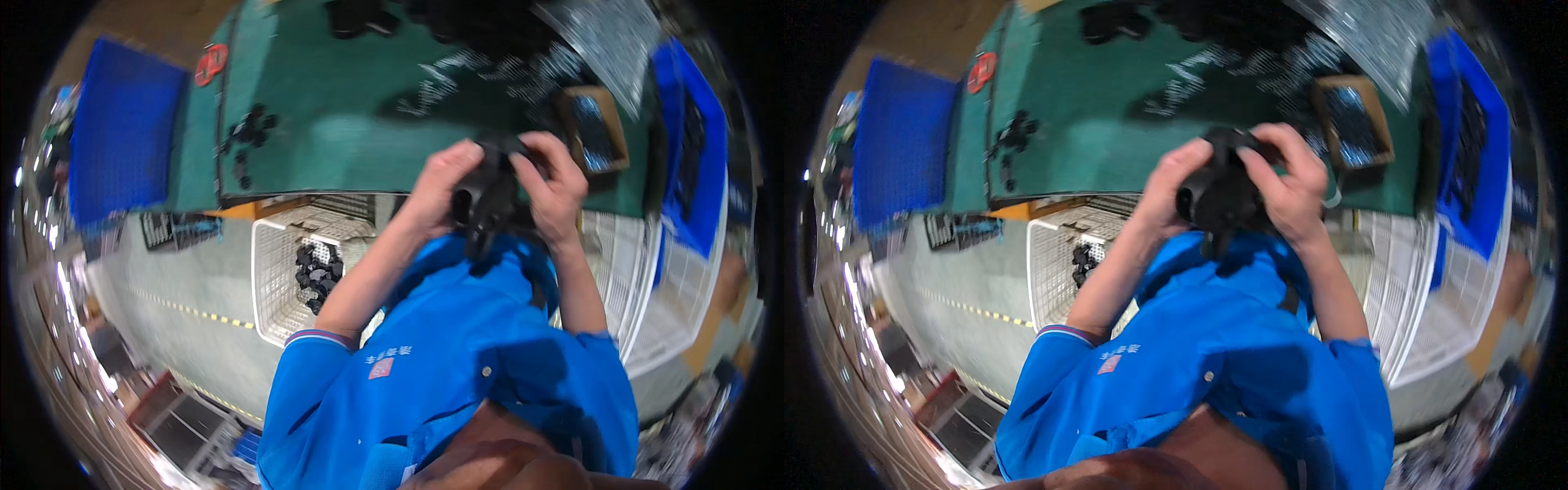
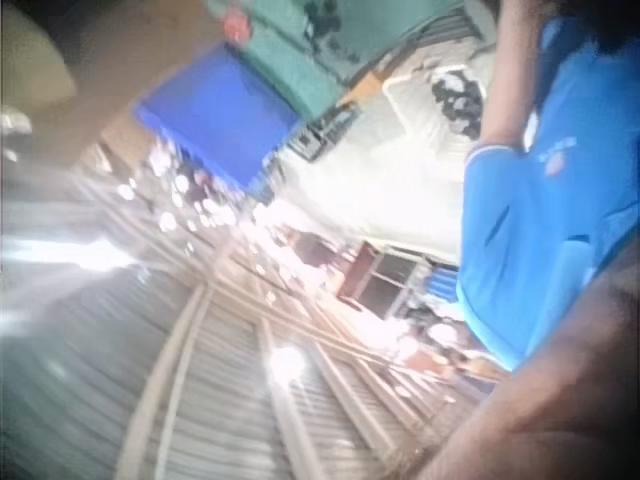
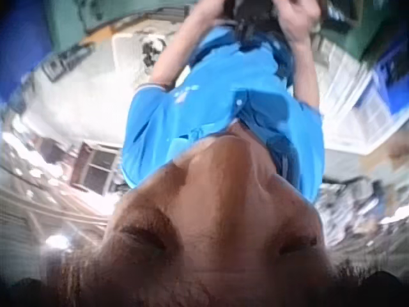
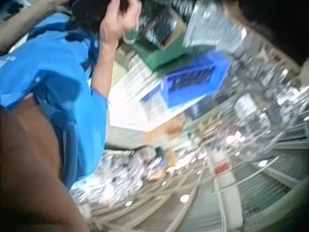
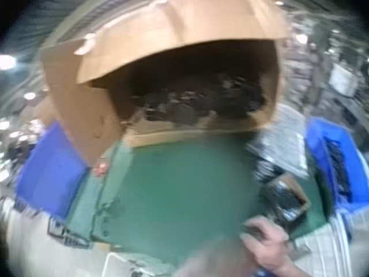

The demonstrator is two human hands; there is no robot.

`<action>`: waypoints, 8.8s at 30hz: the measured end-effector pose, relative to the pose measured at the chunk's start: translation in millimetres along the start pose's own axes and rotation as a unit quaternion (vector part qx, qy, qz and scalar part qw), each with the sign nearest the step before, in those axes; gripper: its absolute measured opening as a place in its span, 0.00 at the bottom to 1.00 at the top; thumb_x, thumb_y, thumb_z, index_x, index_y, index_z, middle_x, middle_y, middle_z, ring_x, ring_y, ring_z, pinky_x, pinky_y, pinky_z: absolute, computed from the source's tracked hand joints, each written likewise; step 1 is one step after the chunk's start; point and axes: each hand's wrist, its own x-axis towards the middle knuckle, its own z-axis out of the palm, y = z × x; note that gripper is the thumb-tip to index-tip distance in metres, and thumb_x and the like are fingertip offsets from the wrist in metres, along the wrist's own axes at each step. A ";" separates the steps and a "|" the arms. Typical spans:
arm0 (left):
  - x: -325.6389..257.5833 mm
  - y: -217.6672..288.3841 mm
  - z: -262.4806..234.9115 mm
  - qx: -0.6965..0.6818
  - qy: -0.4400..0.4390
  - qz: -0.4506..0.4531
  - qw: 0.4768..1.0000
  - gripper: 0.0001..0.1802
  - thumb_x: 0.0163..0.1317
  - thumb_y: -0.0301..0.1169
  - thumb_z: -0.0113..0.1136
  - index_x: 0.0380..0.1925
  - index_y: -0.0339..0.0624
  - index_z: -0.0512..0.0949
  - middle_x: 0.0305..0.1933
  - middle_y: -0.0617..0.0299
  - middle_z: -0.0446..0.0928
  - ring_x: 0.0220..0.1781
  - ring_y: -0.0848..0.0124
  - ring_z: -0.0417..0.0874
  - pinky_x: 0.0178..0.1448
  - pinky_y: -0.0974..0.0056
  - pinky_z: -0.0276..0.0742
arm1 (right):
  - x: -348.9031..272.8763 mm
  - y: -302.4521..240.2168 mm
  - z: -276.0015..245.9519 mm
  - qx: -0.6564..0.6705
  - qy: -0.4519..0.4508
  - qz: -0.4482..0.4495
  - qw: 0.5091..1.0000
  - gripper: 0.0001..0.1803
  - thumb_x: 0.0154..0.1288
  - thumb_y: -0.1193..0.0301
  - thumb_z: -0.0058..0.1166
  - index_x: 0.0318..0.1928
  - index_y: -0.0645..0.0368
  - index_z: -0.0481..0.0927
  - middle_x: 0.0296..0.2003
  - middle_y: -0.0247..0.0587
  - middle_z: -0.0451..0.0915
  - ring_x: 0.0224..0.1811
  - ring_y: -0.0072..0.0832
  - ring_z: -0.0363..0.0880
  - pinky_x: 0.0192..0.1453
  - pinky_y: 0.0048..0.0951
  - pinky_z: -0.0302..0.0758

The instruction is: The person assembles small black plastic components on a green workbench using a corded electric screwdriver. They repeatedly pick up parts, align them, and fasten them with screws, then place the finished assemblies into a white basket.

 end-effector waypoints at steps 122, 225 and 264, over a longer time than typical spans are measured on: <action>25.0 17.5 0.3 0.842 -0.029 0.312 0.440 0.23 0.50 0.32 0.69 0.48 0.40 0.78 0.40 0.54 0.75 0.48 0.56 0.76 0.55 0.51 0.67 | 35.6 62.7 -224.5 -0.479 0.208 0.130 0.843 0.25 0.52 0.64 0.65 0.51 0.60 0.81 0.31 0.50 0.84 0.35 0.46 0.84 0.43 0.42 0.78; 73.9 43.1 -8.5 0.260 -0.004 0.140 0.955 0.08 0.73 0.30 0.53 0.47 0.37 0.74 0.44 0.56 0.81 0.45 0.63 0.87 0.38 0.66 0.83 | -164.8 121.7 -190.0 0.101 0.423 0.221 0.873 0.06 0.69 0.75 0.54 0.40 0.66 0.79 0.35 0.49 0.83 0.29 0.35 0.85 0.32 0.30 0.82; 43.6 8.7 11.3 0.269 -0.057 0.021 0.961 0.07 0.64 0.26 0.63 0.40 0.35 0.79 0.35 0.60 0.82 0.34 0.75 0.82 0.36 0.71 0.80 | -152.3 122.3 -165.2 -0.020 0.509 0.172 0.843 0.08 0.73 0.71 0.54 0.40 0.63 0.80 0.34 0.43 0.85 0.22 0.22 0.79 0.24 0.22 0.73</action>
